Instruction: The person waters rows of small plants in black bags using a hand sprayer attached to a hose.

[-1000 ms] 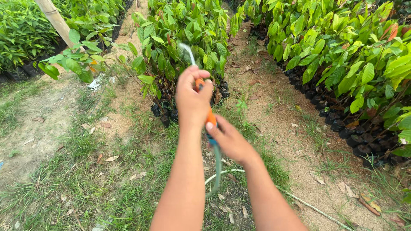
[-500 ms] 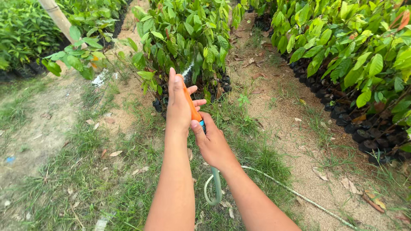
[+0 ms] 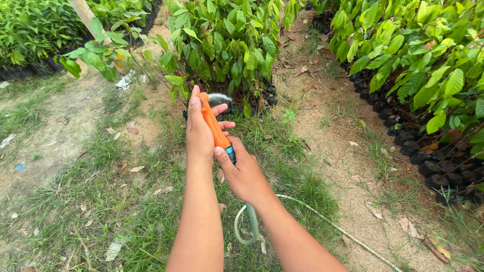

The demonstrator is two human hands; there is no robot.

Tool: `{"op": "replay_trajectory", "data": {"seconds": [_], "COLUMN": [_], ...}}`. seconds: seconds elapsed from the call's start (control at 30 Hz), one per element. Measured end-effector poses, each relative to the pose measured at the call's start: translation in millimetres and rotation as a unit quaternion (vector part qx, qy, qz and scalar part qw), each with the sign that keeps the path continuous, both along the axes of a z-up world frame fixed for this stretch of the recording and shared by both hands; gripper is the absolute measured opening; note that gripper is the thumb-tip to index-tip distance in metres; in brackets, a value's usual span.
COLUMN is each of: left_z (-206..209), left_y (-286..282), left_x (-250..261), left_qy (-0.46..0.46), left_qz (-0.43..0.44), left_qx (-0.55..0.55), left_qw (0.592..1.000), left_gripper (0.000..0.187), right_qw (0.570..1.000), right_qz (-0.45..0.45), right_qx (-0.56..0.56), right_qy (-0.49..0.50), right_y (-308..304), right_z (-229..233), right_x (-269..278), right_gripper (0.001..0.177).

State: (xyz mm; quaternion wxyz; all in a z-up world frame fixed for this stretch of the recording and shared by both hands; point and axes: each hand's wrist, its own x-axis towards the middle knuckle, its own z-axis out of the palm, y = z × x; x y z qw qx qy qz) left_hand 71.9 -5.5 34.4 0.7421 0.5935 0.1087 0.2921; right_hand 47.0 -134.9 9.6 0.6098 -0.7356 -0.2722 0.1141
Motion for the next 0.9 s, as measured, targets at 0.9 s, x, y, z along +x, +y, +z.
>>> {"op": "replay_trajectory", "data": {"seconds": [0.9], "left_z": [12.6], "left_y": [5.3], "left_x": [120.8], "left_qy": [0.071], "left_qz": [-0.067], "left_qx": [0.074], "left_qw": [0.992], "left_gripper": [0.059], "right_qw": [0.979], "right_qz": [-0.11], "right_qx": [0.062], "right_qy": [0.163], "right_y": [-66.0], "right_z": [-12.3], "right_x": [169.4], "right_gripper": [0.045]}}
